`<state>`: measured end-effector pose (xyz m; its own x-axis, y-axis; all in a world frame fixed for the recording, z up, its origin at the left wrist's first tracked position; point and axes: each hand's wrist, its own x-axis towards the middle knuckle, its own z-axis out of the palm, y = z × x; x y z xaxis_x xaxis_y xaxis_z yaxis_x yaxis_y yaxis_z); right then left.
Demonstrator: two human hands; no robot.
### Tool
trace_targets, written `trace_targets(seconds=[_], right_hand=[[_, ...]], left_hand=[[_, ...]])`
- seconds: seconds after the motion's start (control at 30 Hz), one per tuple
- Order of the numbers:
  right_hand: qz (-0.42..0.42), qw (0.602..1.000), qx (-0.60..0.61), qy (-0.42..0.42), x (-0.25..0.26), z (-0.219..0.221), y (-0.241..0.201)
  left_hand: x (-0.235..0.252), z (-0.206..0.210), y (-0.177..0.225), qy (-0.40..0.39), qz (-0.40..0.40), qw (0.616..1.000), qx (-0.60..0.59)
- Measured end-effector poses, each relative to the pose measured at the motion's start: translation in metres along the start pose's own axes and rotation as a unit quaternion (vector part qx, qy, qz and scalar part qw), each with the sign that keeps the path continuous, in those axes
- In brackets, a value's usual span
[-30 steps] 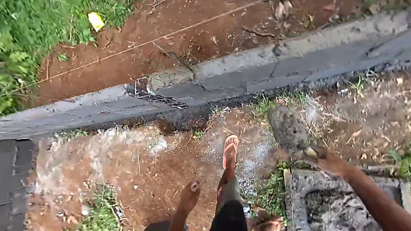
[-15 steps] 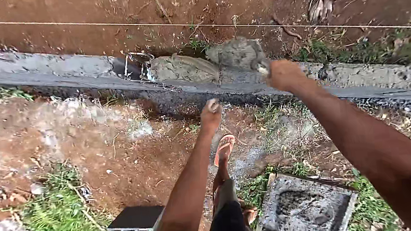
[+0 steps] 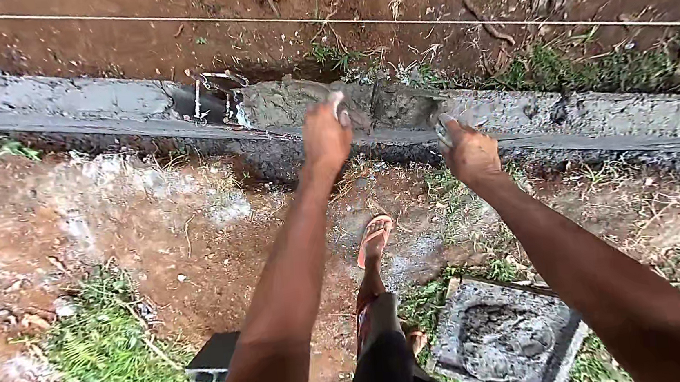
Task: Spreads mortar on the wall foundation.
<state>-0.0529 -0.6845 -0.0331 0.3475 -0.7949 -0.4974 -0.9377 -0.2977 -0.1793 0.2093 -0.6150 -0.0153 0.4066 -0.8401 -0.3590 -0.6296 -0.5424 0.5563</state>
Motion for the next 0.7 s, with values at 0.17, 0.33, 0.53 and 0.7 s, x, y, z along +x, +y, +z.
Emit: trace_targets(seconds=[0.17,0.33,0.53,0.7], right_hand=[[0.019,0.998,0.065,0.010,-0.014,-0.002,-0.010],[0.064,0.981,0.180,0.033,-0.044,0.008,-0.024],[0.054,0.983,0.176,0.006,-0.038,-0.005,-0.034],[-0.012,0.986,0.164,-0.018,-0.026,-0.042,-0.025]], left_hand=[[0.059,-0.012,-0.002,-0.070,0.114,0.973,0.186],[0.063,-0.006,0.011,-0.097,0.135,0.961,0.222],[0.072,-0.014,0.015,-0.073,0.108,0.983,0.131],[0.106,-0.023,0.006,-0.153,0.079,0.969,0.175]])
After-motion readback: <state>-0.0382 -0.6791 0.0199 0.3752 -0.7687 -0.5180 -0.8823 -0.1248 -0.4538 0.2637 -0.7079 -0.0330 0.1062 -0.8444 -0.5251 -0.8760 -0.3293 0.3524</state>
